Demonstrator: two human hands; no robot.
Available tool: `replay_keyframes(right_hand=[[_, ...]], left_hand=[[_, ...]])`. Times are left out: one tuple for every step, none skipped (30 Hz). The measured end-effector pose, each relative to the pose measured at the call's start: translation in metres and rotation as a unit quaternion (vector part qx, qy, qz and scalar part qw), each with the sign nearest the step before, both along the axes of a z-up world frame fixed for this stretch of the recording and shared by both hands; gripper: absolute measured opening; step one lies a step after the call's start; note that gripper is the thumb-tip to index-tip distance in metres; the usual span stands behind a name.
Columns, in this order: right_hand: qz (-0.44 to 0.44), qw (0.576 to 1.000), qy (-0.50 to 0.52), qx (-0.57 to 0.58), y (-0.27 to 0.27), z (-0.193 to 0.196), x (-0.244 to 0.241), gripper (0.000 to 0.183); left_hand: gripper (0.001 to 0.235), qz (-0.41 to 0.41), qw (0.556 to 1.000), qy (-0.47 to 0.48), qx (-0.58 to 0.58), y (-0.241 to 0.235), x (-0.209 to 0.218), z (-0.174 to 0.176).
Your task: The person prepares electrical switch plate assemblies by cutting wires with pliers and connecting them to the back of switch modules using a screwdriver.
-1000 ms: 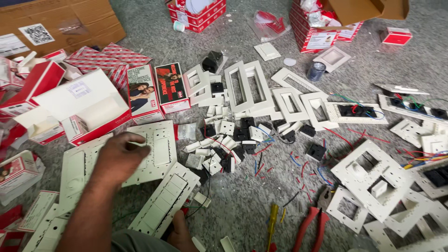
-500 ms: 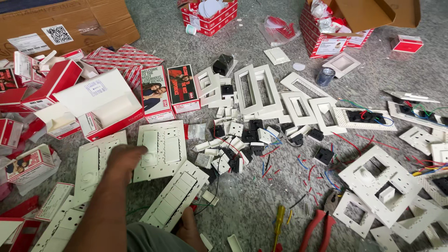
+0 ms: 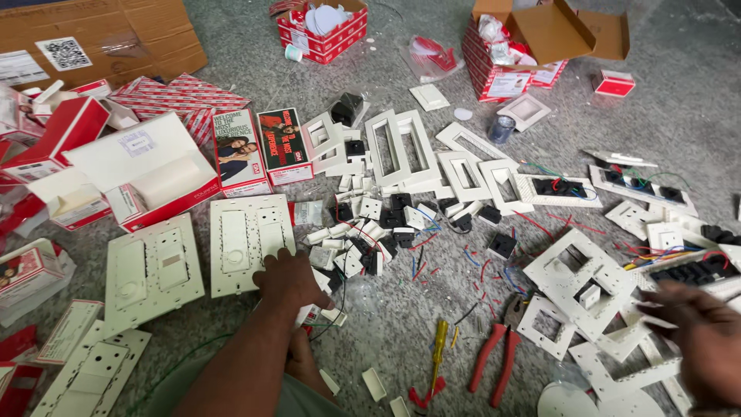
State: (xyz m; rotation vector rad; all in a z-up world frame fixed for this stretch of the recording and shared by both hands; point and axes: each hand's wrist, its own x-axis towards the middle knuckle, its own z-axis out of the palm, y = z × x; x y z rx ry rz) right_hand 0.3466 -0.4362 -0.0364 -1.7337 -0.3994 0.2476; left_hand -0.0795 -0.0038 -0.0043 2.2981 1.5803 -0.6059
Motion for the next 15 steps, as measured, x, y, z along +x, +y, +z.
replay_keyframes(right_hand=[[0.012, 0.998, 0.055, -0.019, 0.007, 0.011, -0.018, 0.024], [0.015, 0.998, 0.053, -0.018, 0.013, 0.022, -0.036, 0.024], [0.041, 0.994, 0.047, -0.085, 0.019, 0.033, -0.051, 0.024], [0.066, 0.985, 0.042, -0.154, 0.025, 0.039, -0.065, 0.026], [0.068, 0.985, 0.042, -0.154, 0.031, 0.041, -0.077, 0.026], [0.066, 0.985, 0.047, -0.152, 0.032, 0.043, -0.089, 0.028], [0.064, 0.985, 0.053, -0.15, 0.033, 0.043, -0.1, 0.03], [0.06, 0.986, 0.05, -0.148, 0.034, 0.04, -0.111, 0.03], [0.063, 0.985, 0.059, -0.148, 0.035, 0.034, -0.123, 0.031], [0.065, 0.984, 0.07, -0.151, 0.035, 0.027, -0.136, 0.032], [0.075, 0.982, 0.085, -0.153, 0.037, 0.022, -0.145, 0.031], [0.086, 0.979, 0.101, -0.155, 0.04, 0.017, -0.153, 0.031], [0.083, 0.979, 0.101, -0.156, 0.043, 0.015, -0.159, 0.031], [0.116, 0.974, 0.117, -0.154, 0.047, 0.015, -0.165, 0.032], [0.149, 0.968, 0.132, -0.151, 0.051, 0.016, -0.169, 0.032]], left_hand=[[0.111, 0.022, 0.999, -0.031, -0.021, 0.008, -0.003, -0.006], [0.114, 0.045, 0.996, -0.061, -0.04, 0.019, -0.007, -0.014], [0.114, 0.047, 0.996, -0.063, -0.038, 0.034, -0.014, -0.022], [0.108, 0.134, 0.985, -0.103, 0.025, 0.052, -0.025, -0.03], [0.103, 0.219, 0.962, -0.141, 0.088, 0.07, -0.037, -0.037], [0.097, 0.301, 0.925, -0.178, 0.149, 0.084, -0.051, -0.042], [0.101, 0.339, 0.919, -0.171, 0.108, 0.095, -0.069, -0.044], [0.106, 0.372, 0.911, -0.166, 0.067, 0.104, -0.076, -0.044], [0.106, 0.369, 0.911, -0.17, 0.067, 0.11, -0.075, -0.043], [0.103, 0.376, 0.909, -0.167, 0.061, 0.112, -0.079, -0.042], [0.101, 0.384, 0.907, -0.165, 0.055, 0.113, -0.082, -0.041], [0.101, 0.382, 0.908, -0.164, 0.054, 0.112, -0.084, -0.043], [0.097, 0.393, 0.907, -0.144, 0.039, 0.112, -0.083, -0.047], [0.093, 0.404, 0.906, -0.125, 0.025, 0.114, -0.081, -0.052], [0.093, 0.401, 0.907, -0.125, 0.024, 0.115, -0.085, -0.06]])
